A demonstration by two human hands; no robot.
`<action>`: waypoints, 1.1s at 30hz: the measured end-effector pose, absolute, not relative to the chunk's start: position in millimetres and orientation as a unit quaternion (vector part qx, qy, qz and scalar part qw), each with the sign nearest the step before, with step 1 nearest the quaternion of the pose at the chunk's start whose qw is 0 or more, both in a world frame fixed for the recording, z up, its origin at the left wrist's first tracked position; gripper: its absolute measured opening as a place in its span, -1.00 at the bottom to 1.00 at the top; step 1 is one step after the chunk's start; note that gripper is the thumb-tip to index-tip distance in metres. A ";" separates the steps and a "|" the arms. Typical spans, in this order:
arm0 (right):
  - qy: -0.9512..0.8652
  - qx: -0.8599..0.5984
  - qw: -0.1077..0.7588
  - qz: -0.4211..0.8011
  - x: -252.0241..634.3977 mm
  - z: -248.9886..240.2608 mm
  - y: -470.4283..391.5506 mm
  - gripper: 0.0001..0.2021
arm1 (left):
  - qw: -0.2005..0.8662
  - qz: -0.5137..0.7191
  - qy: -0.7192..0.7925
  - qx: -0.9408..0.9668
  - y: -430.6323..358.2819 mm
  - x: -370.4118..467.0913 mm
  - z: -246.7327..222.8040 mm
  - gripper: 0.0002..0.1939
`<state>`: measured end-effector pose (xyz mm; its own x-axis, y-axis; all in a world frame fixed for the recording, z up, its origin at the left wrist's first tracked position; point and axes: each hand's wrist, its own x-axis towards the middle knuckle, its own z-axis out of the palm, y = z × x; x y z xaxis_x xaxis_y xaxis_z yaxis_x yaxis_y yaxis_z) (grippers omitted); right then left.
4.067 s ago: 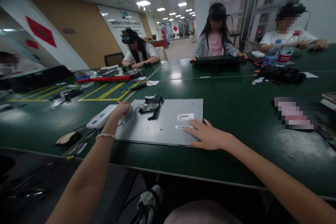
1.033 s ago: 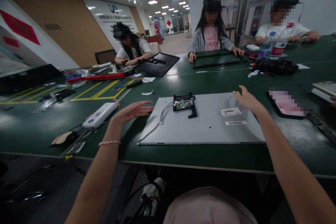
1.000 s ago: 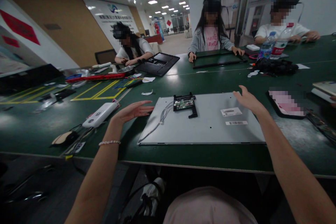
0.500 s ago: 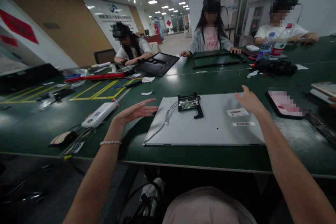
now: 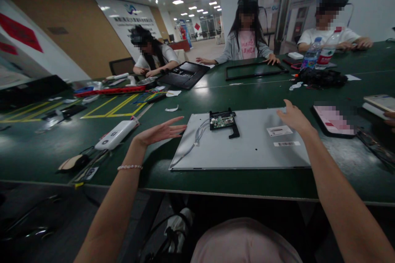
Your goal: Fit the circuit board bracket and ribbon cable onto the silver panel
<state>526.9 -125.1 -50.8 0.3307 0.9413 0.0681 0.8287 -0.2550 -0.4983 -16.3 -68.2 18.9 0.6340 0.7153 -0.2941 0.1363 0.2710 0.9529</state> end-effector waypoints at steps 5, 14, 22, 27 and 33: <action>-0.576 -0.780 0.219 0.114 528.3 -53.9 -123.4 -0.24 | 0.717 0.202 0.365 0.558 -67.1 -13.1 19.1 -0.18; -0.593 -0.776 0.189 0.105 529.3 -57.5 -120.7 -0.25 | 0.706 0.212 0.396 0.547 -69.1 -7.0 23.4 -0.20; -0.604 -0.775 0.166 0.078 533.0 -68.4 -117.2 -0.30 | 0.498 0.239 0.518 0.652 -54.2 21.2 27.5 -0.49; -0.609 -0.776 0.148 0.068 532.6 -72.1 -116.6 -0.33 | 0.377 0.256 0.519 0.723 -27.0 89.6 36.5 -0.47; -0.620 -0.770 0.135 0.063 529.4 -69.9 -118.4 -0.38 | 0.308 0.216 0.516 0.769 -5.4 151.7 16.1 -0.25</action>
